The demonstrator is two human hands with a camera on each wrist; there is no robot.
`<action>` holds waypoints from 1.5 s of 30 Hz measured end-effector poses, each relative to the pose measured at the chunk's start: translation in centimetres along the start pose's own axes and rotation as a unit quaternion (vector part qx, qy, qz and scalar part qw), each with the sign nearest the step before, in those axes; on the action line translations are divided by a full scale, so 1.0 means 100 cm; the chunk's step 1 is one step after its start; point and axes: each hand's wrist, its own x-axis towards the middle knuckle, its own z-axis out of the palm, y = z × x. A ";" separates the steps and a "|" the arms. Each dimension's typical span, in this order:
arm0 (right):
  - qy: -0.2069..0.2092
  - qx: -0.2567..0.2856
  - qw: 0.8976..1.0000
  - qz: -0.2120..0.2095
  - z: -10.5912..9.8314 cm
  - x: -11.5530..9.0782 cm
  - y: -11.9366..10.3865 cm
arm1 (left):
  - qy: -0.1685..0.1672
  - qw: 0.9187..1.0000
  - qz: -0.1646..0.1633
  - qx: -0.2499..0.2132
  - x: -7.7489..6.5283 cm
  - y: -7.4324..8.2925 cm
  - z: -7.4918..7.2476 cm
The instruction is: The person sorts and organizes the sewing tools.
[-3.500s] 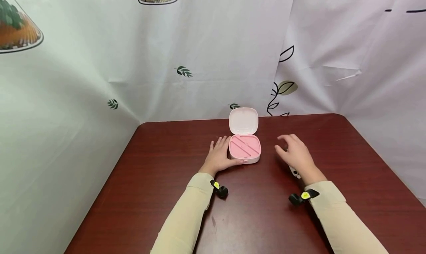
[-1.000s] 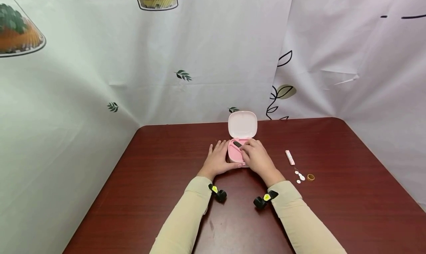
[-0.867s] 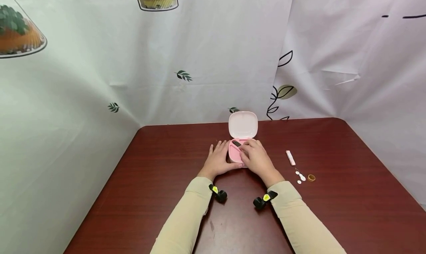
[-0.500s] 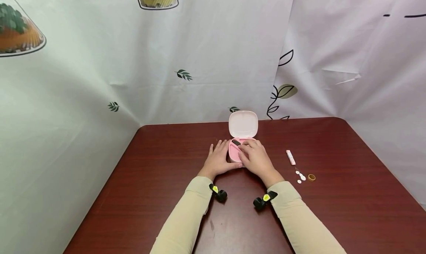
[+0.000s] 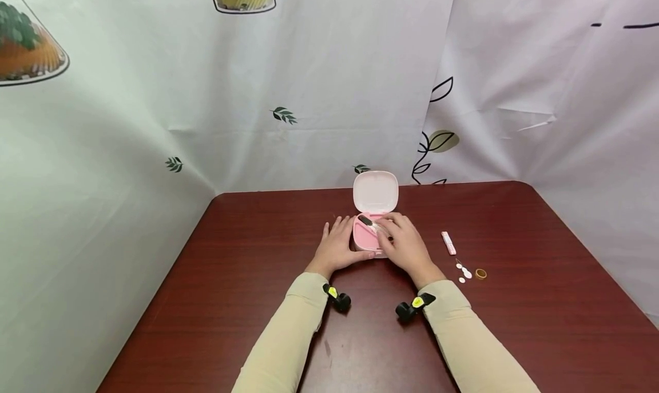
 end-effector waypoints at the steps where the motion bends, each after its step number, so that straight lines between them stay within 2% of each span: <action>1: 0.015 -0.002 1.000 0.006 -0.002 -0.001 0.003 | 0.001 1.000 0.001 -0.003 0.000 0.000 0.000; 5: 0.057 -0.018 0.997 0.056 -0.012 -0.005 0.016 | 0.002 1.000 0.001 -0.002 0.001 0.000 0.001; 9: 0.040 -0.049 0.988 0.144 -0.026 -0.011 0.029 | 0.000 1.000 0.000 0.004 0.001 -0.002 0.002; 12: 0.012 -0.074 0.975 0.209 -0.036 -0.017 0.037 | 0.000 1.000 0.000 0.004 0.001 -0.002 0.002; 15: -0.013 -0.104 0.958 0.267 -0.045 -0.021 0.042 | 0.001 1.000 0.000 0.001 0.001 -0.001 0.001; 20: -0.058 -0.143 0.931 0.330 -0.055 -0.027 0.048 | 0.003 1.000 -0.004 -0.001 0.001 -0.001 -0.001; 27: -0.094 -0.159 0.926 0.328 -0.060 -0.029 0.053 | 0.000 1.000 -0.002 -0.002 0.002 -0.001 0.000; 34: -0.086 -0.157 0.927 0.330 -0.061 -0.028 0.052 | -0.001 1.000 0.002 -0.003 0.003 0.000 -0.001; 39: -0.072 -0.146 0.931 0.326 -0.059 -0.027 0.051 | -0.004 1.000 0.000 -0.001 0.002 0.000 -0.001; 45: -0.047 -0.107 0.944 0.310 -0.055 -0.026 0.049 | -0.004 1.000 0.000 -0.005 0.001 0.000 -0.001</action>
